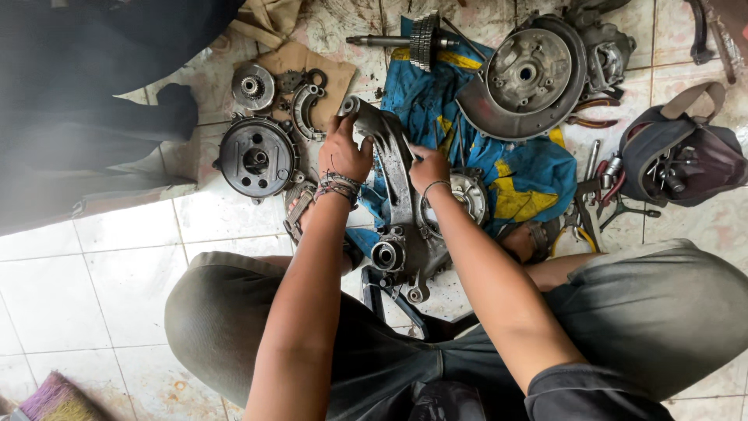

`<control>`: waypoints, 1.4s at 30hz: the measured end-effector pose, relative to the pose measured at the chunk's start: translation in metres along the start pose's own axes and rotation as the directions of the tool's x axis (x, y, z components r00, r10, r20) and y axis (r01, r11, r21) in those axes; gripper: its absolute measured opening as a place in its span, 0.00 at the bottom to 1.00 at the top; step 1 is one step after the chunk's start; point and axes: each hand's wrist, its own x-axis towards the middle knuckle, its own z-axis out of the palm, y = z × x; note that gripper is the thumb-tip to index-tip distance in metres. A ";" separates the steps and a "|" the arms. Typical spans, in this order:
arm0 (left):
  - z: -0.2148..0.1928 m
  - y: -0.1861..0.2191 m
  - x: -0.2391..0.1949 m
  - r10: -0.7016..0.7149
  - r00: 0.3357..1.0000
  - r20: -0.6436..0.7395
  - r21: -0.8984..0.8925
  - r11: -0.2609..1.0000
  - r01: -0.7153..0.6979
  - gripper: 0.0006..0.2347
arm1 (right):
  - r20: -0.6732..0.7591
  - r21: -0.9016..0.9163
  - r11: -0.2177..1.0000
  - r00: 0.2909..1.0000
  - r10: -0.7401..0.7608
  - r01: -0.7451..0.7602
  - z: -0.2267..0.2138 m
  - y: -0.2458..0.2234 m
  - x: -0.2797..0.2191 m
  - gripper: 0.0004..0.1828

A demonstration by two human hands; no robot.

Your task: The person sits on the floor and uses a screwdriver to work on a disassembled engine block. They manipulate internal components and adjust parts within the engine casing while surrounded by other mechanical pieces.

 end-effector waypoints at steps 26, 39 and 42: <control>0.000 0.002 0.001 -0.049 0.999 0.015 0.008 0.999 0.049 0.21 | 0.354 -0.469 0.882 0.925 0.138 0.047 -0.019 0.039 -0.056 0.24; 0.008 0.003 0.007 0.041 0.999 -0.013 -0.028 0.999 -0.041 0.21 | 0.242 -0.424 0.892 0.929 0.281 -0.159 -0.026 0.005 -0.080 0.32; 0.003 0.003 0.005 0.039 0.999 0.028 -0.003 0.999 -0.039 0.23 | 0.266 -0.521 0.854 0.946 0.182 -0.018 -0.014 0.030 -0.089 0.30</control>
